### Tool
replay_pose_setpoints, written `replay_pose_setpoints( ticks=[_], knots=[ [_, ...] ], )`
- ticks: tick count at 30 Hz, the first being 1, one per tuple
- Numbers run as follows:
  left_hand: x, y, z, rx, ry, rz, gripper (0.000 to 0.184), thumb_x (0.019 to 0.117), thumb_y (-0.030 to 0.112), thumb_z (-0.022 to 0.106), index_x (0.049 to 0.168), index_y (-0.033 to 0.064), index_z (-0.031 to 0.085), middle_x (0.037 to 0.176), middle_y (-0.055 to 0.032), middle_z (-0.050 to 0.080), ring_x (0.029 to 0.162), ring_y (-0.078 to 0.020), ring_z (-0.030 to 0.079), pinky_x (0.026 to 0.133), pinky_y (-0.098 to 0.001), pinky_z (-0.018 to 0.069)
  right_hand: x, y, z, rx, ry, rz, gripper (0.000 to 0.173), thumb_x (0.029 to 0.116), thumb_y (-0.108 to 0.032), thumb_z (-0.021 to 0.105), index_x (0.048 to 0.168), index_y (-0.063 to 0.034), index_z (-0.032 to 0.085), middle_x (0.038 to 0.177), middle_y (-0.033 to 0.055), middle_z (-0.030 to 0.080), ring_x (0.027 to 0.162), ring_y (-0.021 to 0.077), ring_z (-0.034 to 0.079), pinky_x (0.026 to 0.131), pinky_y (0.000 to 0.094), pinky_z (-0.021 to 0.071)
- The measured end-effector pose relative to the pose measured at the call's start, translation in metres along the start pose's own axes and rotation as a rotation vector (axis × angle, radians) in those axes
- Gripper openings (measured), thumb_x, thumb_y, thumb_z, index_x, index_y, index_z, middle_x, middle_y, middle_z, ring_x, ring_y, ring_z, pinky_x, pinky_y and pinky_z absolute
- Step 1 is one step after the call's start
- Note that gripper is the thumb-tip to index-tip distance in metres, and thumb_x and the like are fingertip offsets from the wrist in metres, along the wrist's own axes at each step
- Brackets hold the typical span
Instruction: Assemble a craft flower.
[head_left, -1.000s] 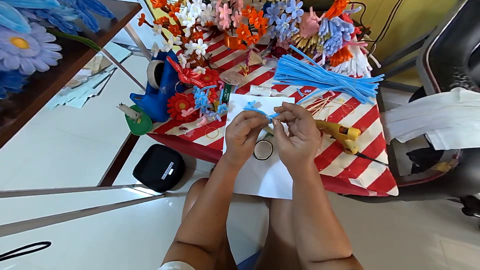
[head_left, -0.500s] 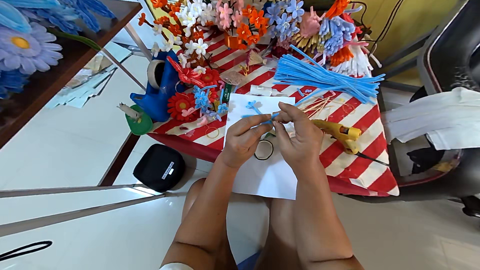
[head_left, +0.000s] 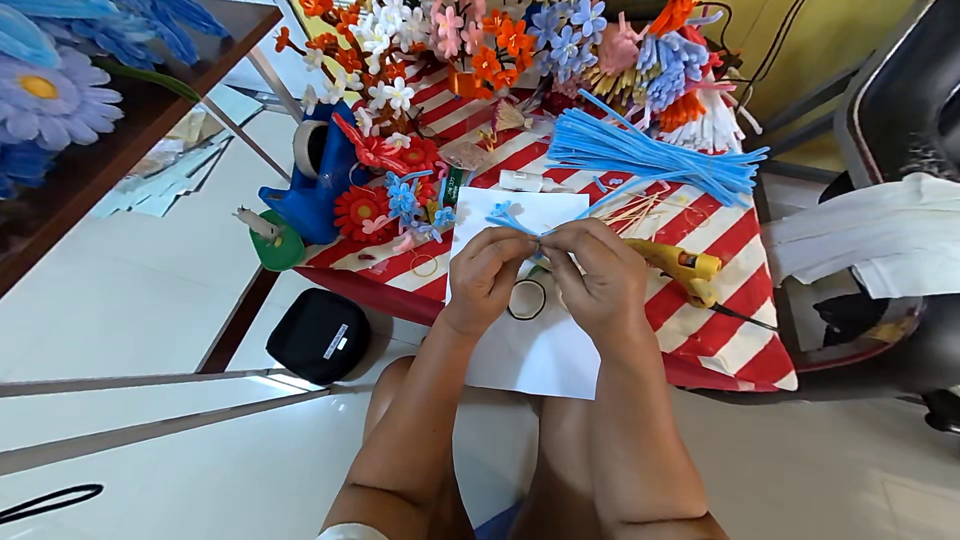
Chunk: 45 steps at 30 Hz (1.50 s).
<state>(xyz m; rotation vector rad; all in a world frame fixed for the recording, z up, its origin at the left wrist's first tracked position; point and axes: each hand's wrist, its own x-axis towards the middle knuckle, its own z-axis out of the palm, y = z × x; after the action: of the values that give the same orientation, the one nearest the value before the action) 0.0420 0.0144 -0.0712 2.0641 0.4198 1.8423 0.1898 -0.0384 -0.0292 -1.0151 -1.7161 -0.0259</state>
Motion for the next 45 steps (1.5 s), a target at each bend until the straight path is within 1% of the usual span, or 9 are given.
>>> replay_pose_setpoints(
  ticks=[5, 9, 14, 17, 21, 26, 32, 38, 45],
  knots=[
    [0.000, 0.001, 0.000, -0.109, 0.014, -0.109, 0.008, 0.1002, 0.004, 0.061, 0.100, 0.0003, 0.068, 0.103, -0.0071, 0.069, 0.100, -0.0088, 0.067, 0.089, -0.0256, 0.0576, 0.000, 0.000, -0.001, -0.005, -0.023, 0.010, 0.013, 0.0941, 0.001, 0.061, 0.097, 0.0038, 0.073, 0.095, 0.0135, 0.068, 0.090, 0.0126, 0.066, 0.082, 0.0190, 0.0544],
    [0.000, 0.001, 0.001, -0.158, 0.026, -0.144, 0.009, 0.1011, 0.005, 0.060, 0.102, 0.0003, 0.068, 0.104, -0.0057, 0.069, 0.098, -0.0069, 0.067, 0.087, -0.0240, 0.0574, 0.000, 0.000, 0.000, -0.014, -0.019, 0.011, 0.012, 0.0927, 0.002, 0.061, 0.094, 0.0035, 0.073, 0.096, 0.0137, 0.068, 0.091, 0.0134, 0.066, 0.083, 0.0192, 0.0545],
    [-0.002, 0.003, 0.004, -0.249, 0.047, -0.280, 0.011, 0.1020, 0.010, 0.061, 0.105, 0.0042, 0.069, 0.104, -0.0001, 0.069, 0.094, -0.0032, 0.066, 0.084, -0.0229, 0.0577, -0.001, 0.006, 0.003, -0.005, 0.019, -0.049, 0.009, 0.0880, 0.003, 0.063, 0.088, 0.0013, 0.072, 0.095, 0.0137, 0.072, 0.100, 0.0208, 0.068, 0.091, 0.0301, 0.0544],
    [-0.002, 0.006, 0.006, -0.309, 0.067, -0.383, 0.009, 0.1011, 0.007, 0.061, 0.106, 0.0068, 0.069, 0.101, 0.0029, 0.069, 0.089, -0.0028, 0.067, 0.082, -0.0245, 0.0589, -0.001, 0.009, 0.004, -0.008, 0.040, -0.058, 0.008, 0.0884, 0.002, 0.065, 0.094, 0.0010, 0.070, 0.094, 0.0117, 0.072, 0.102, 0.0212, 0.068, 0.094, 0.0330, 0.0543],
    [-0.002, 0.009, 0.009, -0.315, 0.094, -0.452, 0.009, 0.0996, 0.003, 0.061, 0.106, 0.0054, 0.067, 0.097, 0.0042, 0.070, 0.085, -0.0018, 0.067, 0.080, -0.0237, 0.0592, -0.001, 0.008, 0.004, -0.028, 0.030, -0.044, 0.019, 0.0866, 0.002, 0.064, 0.106, 0.0012, 0.068, 0.093, 0.0101, 0.070, 0.096, 0.0182, 0.066, 0.089, 0.0305, 0.0538],
    [-0.001, 0.014, 0.012, -0.317, 0.134, -0.563, 0.010, 0.0976, 0.000, 0.061, 0.105, 0.0046, 0.067, 0.093, 0.0050, 0.070, 0.081, -0.0013, 0.067, 0.078, -0.0228, 0.0590, -0.001, 0.008, 0.005, -0.083, 0.006, -0.056, 0.024, 0.0859, 0.002, 0.064, 0.110, 0.0008, 0.065, 0.088, 0.0081, 0.070, 0.098, 0.0199, 0.066, 0.093, 0.0317, 0.0508],
    [-0.001, 0.015, 0.014, -0.299, 0.153, -0.620, 0.009, 0.0968, 0.000, 0.062, 0.103, 0.0041, 0.067, 0.090, 0.0050, 0.070, 0.078, -0.0011, 0.066, 0.075, -0.0223, 0.0583, -0.001, 0.007, 0.006, -0.113, -0.040, -0.073, 0.025, 0.0874, 0.000, 0.065, 0.112, 0.0011, 0.066, 0.089, 0.0095, 0.070, 0.094, 0.0219, 0.065, 0.093, 0.0357, 0.0505],
    [0.000, 0.018, 0.017, -0.291, 0.176, -0.689, 0.009, 0.0959, 0.000, 0.063, 0.102, 0.0030, 0.067, 0.087, 0.0039, 0.070, 0.074, -0.0014, 0.065, 0.072, -0.0216, 0.0576, -0.001, 0.005, 0.007, -0.155, -0.069, -0.072, 0.023, 0.0887, 0.000, 0.064, 0.111, 0.0006, 0.068, 0.084, 0.0081, 0.070, 0.093, 0.0231, 0.065, 0.092, 0.0371, 0.0502],
    [0.001, 0.018, 0.017, -0.246, 0.194, -0.674, 0.008, 0.0957, -0.001, 0.063, 0.102, 0.0016, 0.068, 0.087, 0.0020, 0.071, 0.075, -0.0026, 0.068, 0.073, -0.0230, 0.0595, -0.001, 0.000, 0.017, -0.187, -0.019, -0.067, 0.019, 0.0880, 0.002, 0.063, 0.107, 0.0021, 0.068, 0.086, 0.0100, 0.071, 0.092, 0.0243, 0.067, 0.090, 0.0370, 0.0521]
  ],
)
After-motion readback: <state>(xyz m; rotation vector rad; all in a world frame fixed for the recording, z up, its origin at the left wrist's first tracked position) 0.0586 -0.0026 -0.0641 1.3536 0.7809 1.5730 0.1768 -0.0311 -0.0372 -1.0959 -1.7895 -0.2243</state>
